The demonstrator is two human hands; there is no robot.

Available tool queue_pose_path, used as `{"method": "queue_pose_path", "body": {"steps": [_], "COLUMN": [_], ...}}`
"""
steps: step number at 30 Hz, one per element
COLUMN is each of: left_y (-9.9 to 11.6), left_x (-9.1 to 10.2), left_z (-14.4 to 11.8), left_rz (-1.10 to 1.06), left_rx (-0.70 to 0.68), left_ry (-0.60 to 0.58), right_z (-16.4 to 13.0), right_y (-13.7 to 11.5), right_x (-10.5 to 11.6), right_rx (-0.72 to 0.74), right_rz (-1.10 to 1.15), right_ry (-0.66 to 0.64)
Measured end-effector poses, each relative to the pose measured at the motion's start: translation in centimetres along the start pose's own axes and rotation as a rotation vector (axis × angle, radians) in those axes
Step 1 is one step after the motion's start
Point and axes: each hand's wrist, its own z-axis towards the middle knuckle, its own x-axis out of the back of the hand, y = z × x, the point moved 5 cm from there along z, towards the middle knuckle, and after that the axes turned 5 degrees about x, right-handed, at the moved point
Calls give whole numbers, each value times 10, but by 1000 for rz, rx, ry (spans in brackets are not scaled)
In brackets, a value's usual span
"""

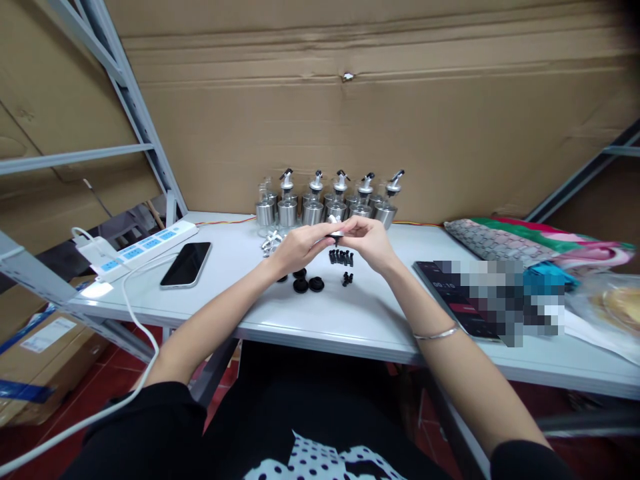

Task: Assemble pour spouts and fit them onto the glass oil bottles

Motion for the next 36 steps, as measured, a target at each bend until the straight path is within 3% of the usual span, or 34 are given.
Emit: {"method": "queue_pose_path", "body": {"steps": [10, 19, 25, 30, 36], "left_y": [2, 1, 3, 0, 2], "left_x": [4, 2, 1, 4, -2], "left_z": [0, -3, -2, -1, -1], "left_rz": [159, 82, 146, 104, 31], "left_rx": [7, 35, -10, 42, 60], "left_ry": [148, 58, 94, 107, -38], "right_z": [-1, -1, 0, -1, 0], "right_y": [8, 13, 12, 11, 7], "right_x": [-2, -1, 1, -2, -3], "right_rx": [-141, -165, -146, -127, -62], "right_rz": [41, 148, 90, 38, -33], "right_ry": [-99, -166, -162, -139, -139]}}
